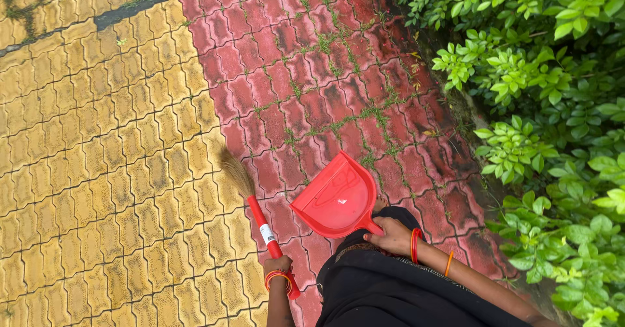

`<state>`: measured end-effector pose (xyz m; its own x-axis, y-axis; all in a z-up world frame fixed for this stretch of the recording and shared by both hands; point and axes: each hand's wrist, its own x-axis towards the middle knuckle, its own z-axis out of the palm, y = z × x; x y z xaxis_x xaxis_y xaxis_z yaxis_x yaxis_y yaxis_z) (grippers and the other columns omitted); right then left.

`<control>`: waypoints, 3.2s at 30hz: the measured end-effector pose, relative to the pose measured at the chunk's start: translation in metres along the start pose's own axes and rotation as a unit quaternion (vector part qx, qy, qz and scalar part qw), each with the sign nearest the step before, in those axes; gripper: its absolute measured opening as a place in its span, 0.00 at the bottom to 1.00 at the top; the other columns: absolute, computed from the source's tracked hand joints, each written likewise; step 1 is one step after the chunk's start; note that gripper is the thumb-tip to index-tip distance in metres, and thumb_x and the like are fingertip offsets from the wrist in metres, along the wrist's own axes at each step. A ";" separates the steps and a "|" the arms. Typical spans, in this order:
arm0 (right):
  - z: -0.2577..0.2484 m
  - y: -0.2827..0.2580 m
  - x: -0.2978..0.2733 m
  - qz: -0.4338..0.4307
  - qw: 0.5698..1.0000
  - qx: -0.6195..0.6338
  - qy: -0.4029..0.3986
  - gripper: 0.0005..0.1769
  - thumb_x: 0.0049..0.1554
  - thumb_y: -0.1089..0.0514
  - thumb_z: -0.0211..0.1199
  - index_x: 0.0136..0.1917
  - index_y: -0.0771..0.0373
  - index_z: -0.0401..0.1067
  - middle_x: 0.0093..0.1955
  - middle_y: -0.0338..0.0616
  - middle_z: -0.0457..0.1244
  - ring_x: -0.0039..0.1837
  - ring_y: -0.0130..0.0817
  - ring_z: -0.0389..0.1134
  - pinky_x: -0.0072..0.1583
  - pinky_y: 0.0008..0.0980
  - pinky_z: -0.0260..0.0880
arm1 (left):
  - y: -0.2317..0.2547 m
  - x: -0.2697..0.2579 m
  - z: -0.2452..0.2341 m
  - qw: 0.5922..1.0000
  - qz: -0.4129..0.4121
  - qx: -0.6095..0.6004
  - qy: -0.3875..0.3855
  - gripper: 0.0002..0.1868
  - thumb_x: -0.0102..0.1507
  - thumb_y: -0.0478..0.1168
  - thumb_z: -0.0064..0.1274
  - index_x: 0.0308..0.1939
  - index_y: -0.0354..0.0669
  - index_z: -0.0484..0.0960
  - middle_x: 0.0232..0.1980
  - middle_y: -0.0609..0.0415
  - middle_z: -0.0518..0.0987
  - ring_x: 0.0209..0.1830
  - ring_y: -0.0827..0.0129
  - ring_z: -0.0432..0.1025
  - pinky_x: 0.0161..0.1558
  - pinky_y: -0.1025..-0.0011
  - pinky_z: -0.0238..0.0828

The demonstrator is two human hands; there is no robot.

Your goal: The person sweeps debris from a paved outdoor walkway using a broom and collects it into a red dustpan.

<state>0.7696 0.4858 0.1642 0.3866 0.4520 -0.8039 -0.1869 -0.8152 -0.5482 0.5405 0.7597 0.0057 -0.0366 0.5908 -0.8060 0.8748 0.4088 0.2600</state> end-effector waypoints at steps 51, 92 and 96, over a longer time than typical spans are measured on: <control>-0.126 -0.211 0.239 -0.053 0.993 -0.041 0.092 0.23 0.53 0.47 0.69 0.53 0.66 0.76 0.41 0.48 0.70 0.43 0.34 0.71 0.50 0.35 0.70 | 0.354 0.119 0.014 0.901 0.233 0.347 -0.115 0.26 0.55 0.47 0.62 0.52 0.36 0.80 0.51 0.39 0.81 0.51 0.49 0.79 0.52 0.57 0.77; -0.354 -0.363 0.438 -0.153 0.987 -0.039 0.010 0.26 0.54 0.48 0.71 0.58 0.69 0.73 0.38 0.40 0.69 0.41 0.27 0.72 0.46 0.32 0.70 | 0.603 0.182 0.001 0.949 0.132 0.280 0.060 0.22 0.51 0.47 0.59 0.46 0.40 0.85 0.46 0.38 0.84 0.49 0.45 0.80 0.52 0.54 0.77; -0.369 -0.387 0.441 -0.061 0.998 -0.011 0.006 0.23 0.55 0.48 0.68 0.56 0.66 0.77 0.35 0.46 0.68 0.38 0.30 0.67 0.45 0.34 0.67 | 0.642 0.216 -0.038 0.978 0.065 0.182 0.083 0.18 0.53 0.43 0.58 0.41 0.31 0.85 0.34 0.38 0.85 0.32 0.52 0.82 0.38 0.57 0.79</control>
<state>1.3455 0.8670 0.1067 0.4158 0.5437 -0.7290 -0.1189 -0.7623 -0.6363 1.0756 1.1756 0.0187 0.0353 0.7383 -0.6735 0.9902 0.0654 0.1236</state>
